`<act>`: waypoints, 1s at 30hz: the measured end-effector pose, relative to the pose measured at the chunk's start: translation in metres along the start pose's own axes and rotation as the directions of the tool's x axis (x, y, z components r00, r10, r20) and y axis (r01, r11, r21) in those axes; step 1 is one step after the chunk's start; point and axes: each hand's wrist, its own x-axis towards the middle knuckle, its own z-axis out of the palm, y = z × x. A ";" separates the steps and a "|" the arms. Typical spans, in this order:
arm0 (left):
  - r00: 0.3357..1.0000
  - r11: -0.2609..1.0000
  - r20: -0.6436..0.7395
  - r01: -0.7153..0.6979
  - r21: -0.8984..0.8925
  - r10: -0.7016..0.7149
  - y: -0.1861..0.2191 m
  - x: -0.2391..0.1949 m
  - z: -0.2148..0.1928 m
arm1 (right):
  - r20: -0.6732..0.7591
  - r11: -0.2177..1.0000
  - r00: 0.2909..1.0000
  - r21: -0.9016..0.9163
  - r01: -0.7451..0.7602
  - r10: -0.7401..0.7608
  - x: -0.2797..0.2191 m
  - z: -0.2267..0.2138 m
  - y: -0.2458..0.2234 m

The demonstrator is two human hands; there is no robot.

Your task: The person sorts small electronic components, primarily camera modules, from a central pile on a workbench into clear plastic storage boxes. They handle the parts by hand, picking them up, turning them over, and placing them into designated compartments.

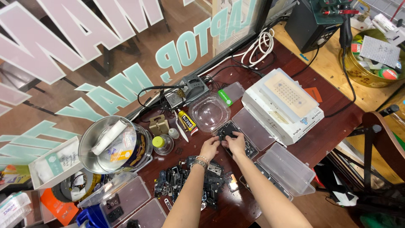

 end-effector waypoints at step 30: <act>0.972 0.995 -0.233 -0.052 -0.088 0.030 -0.039 -0.073 -0.060 | 0.704 0.029 0.703 -0.704 0.709 -0.094 -0.114 -0.004 -0.009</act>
